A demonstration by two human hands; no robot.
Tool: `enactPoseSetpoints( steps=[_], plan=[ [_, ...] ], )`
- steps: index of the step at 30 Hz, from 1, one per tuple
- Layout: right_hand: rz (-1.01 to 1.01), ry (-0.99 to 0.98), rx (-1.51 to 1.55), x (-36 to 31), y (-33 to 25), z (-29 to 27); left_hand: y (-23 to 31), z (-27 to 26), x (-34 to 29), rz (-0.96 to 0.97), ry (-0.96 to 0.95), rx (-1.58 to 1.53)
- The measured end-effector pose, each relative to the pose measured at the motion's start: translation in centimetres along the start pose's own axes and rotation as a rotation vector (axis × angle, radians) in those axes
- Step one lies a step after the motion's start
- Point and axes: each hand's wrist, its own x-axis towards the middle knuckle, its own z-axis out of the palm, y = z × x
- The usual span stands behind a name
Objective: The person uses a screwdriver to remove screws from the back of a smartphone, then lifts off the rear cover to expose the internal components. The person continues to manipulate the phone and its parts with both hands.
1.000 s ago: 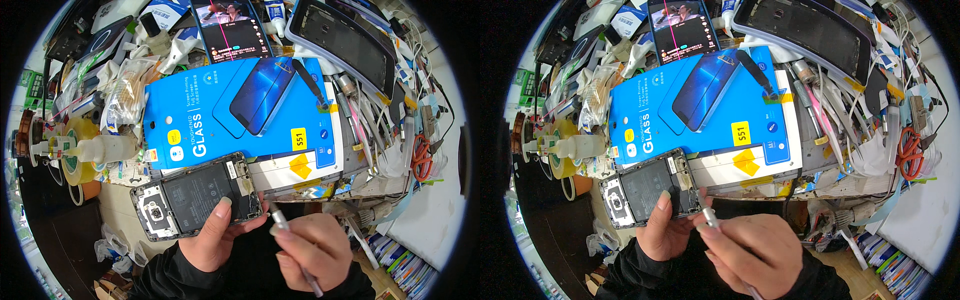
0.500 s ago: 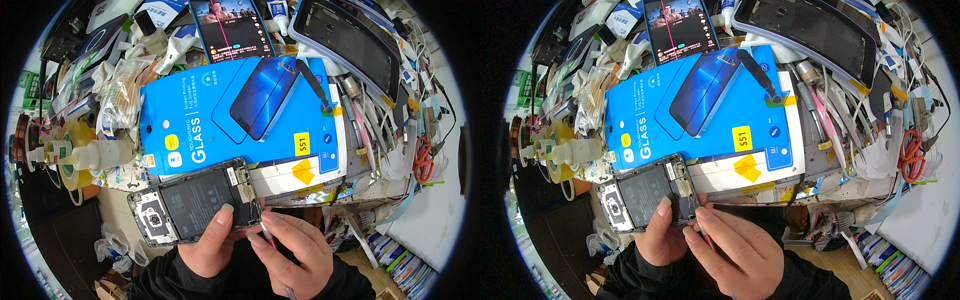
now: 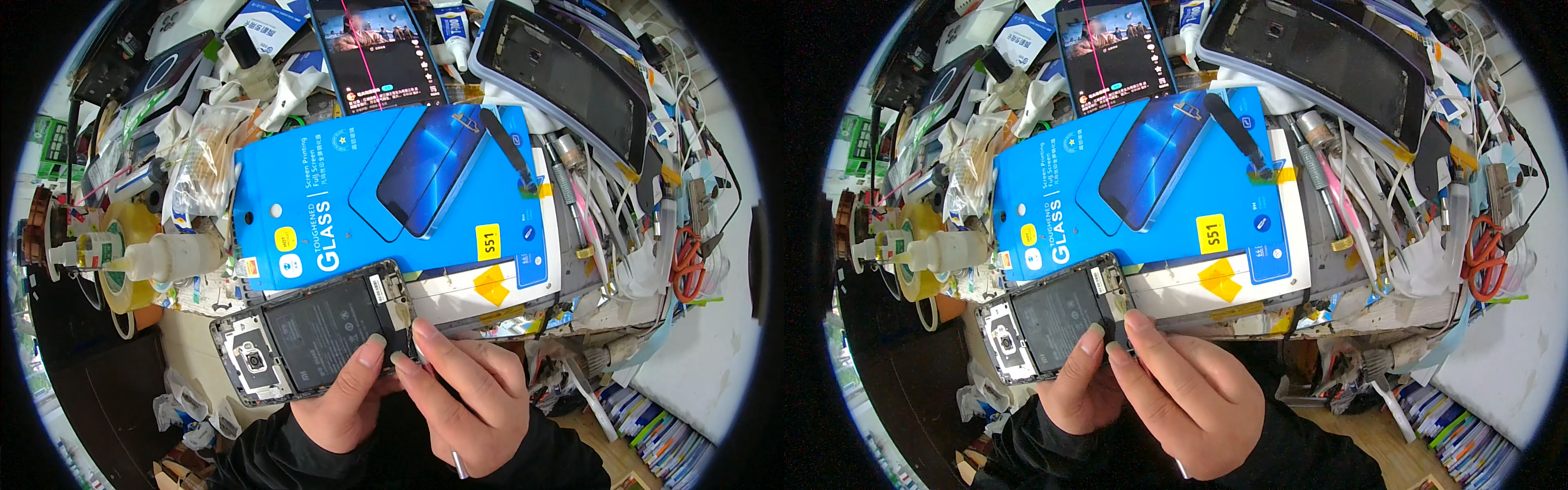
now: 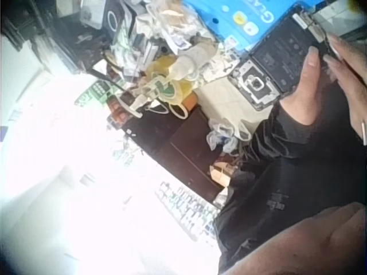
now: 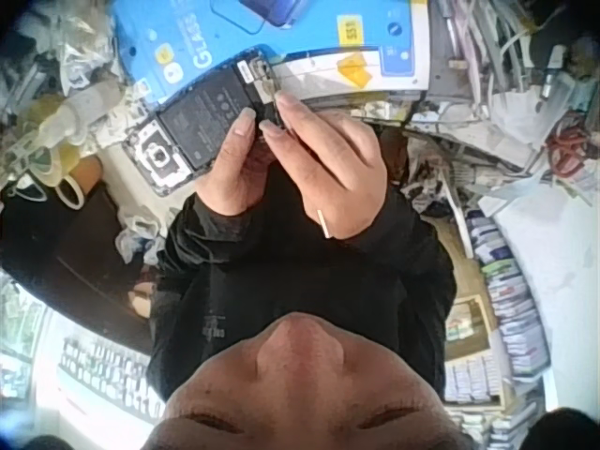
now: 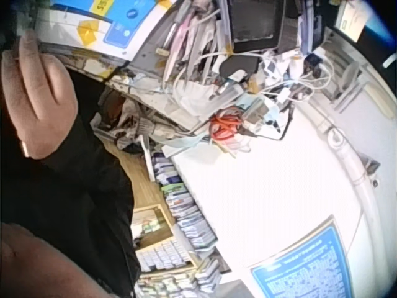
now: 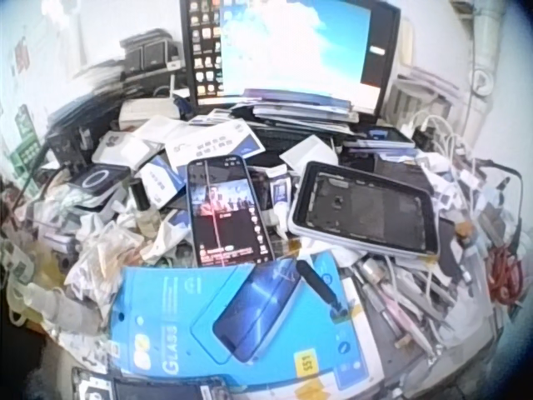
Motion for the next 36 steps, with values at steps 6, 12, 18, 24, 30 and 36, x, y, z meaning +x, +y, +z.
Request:
enactPoseSetpoints(
  steps=[6,12,18,24,30,36],
  plan=[
    [0.061,0.044,0.029,0.5,-0.8,0.1,-0.1,0.1,0.0,0.009,0.004,-0.067],
    [0.25,-0.267,0.028,2.3,-1.3,-2.4,0.1,0.4,0.0,0.011,0.036,-0.026],
    [0.009,-0.022,-0.01,1.9,0.2,-0.5,0.3,0.7,0.1,-0.026,0.066,-0.078],
    [0.091,-0.056,0.025,1.5,-0.8,-1.2,0.5,0.7,0.2,-0.012,0.087,-0.049],
    [0.192,-0.155,0.04,3.0,-1.5,-2.1,0.3,0.7,0.2,0.0,0.073,-0.079],
    [0.522,-0.192,0.189,4.3,-3.6,-2.8,0.5,0.3,0.3,-0.08,0.047,-0.081]
  ],
)
